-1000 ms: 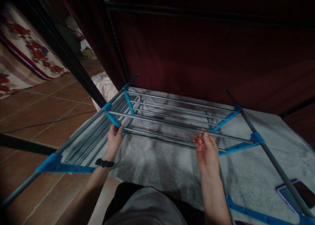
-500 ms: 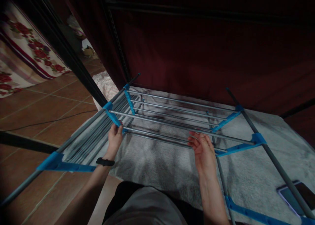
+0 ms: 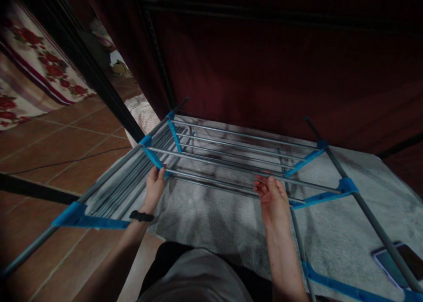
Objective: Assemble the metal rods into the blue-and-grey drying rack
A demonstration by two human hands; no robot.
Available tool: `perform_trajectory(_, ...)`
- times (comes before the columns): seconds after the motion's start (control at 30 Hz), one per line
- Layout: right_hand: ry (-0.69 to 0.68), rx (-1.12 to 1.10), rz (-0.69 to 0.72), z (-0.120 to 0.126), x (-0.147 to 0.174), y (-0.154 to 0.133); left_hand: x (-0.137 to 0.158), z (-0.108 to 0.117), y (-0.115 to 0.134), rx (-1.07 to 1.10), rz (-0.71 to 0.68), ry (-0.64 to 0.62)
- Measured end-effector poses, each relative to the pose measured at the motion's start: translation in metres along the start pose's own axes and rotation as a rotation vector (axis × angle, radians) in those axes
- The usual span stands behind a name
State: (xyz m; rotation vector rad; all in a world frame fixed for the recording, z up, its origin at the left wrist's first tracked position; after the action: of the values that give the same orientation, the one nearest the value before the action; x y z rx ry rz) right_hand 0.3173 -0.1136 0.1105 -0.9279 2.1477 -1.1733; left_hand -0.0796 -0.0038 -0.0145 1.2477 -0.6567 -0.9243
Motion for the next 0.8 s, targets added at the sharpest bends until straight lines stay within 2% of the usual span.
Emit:
perform_trajectory(0.23,0.011,-0.013,0.054,-0.004,0.003,0.0,0.0,-0.001,0.001,0.002,-0.003,-0.002)
perform_trajectory(0.8,0.016,-0.007,0.053,-0.004,0.006,0.009,0.0,0.002,0.009,0.008,-0.017,-0.003)
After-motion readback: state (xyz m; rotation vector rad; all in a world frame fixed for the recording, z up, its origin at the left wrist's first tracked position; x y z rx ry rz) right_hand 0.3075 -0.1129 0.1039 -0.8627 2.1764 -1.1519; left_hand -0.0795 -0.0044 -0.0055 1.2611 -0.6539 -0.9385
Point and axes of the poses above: each hand's wrist, its own x-axis away from the middle knuckle, its own z-axis out of the back of the hand, y = z × x, the point moved 1 cm from there along -x, towards the middle knuckle, and after that the axes turned 15 degrees about z, right-handed, at the moved point
